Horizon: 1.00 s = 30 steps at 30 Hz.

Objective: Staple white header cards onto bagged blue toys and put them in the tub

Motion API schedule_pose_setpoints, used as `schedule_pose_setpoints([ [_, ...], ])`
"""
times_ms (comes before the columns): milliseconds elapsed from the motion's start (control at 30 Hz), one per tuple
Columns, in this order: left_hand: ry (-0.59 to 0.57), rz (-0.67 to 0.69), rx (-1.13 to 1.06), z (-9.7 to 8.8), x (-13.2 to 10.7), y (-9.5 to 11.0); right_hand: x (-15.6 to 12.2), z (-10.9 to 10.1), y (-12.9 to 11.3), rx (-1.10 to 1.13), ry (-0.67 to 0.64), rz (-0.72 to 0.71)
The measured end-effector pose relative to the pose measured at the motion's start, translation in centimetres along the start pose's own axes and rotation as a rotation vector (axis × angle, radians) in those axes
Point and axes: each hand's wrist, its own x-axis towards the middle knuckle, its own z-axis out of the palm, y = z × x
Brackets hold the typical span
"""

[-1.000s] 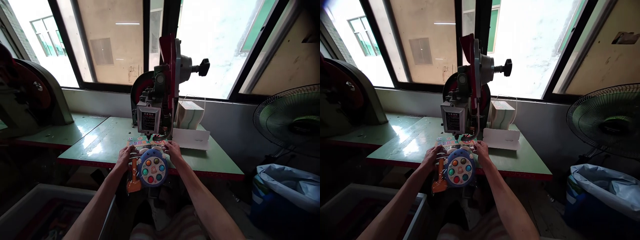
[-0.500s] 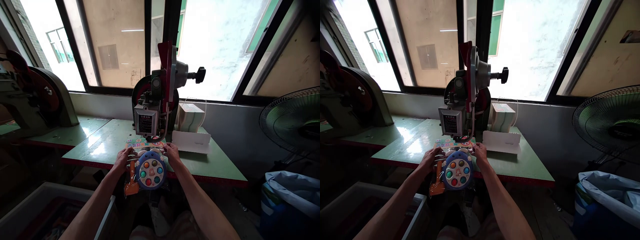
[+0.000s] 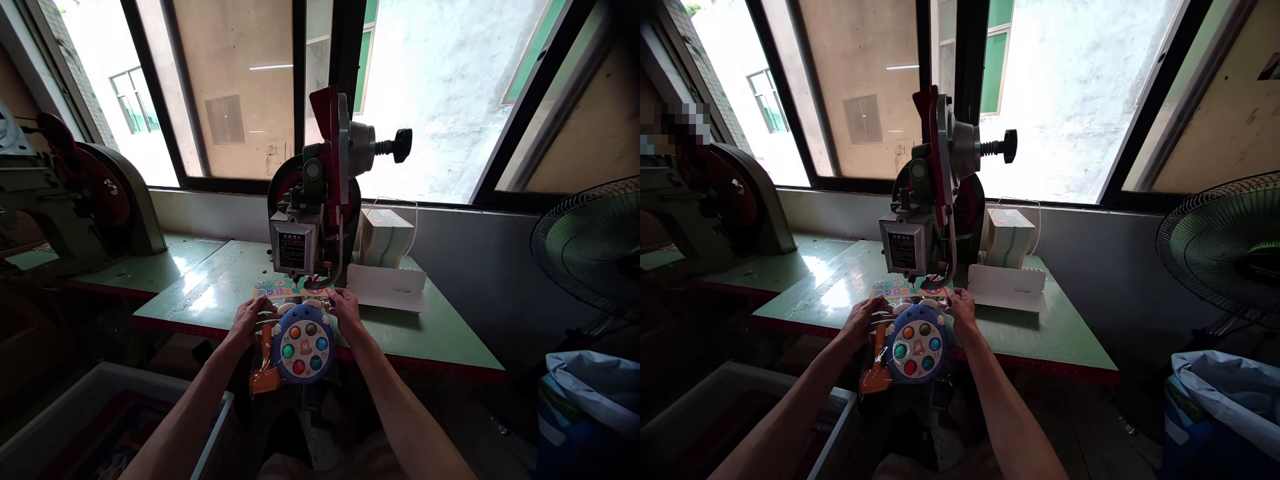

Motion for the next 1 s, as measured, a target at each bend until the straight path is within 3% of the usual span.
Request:
schedule_pose_setpoints([
  [200, 0.001, 0.016, -0.003, -0.1, 0.1, -0.2, 0.3, 0.6, 0.1, 0.024, 0.041, 0.019],
  [433, 0.082, 0.004, 0.054, -0.2, 0.9, -0.3, 0.6, 1.0, -0.2, 0.099, 0.061, 0.051],
  [733, 0.065, 0.083, 0.049, 0.5, -0.3, -0.1, 0.5, 0.7, -0.2, 0.148, 0.023, 0.106],
  [1000, 0.050, 0.023, 0.053, 1.0, 0.4, 0.1, 0.5, 0.8, -0.1, 0.167, 0.016, 0.111],
])
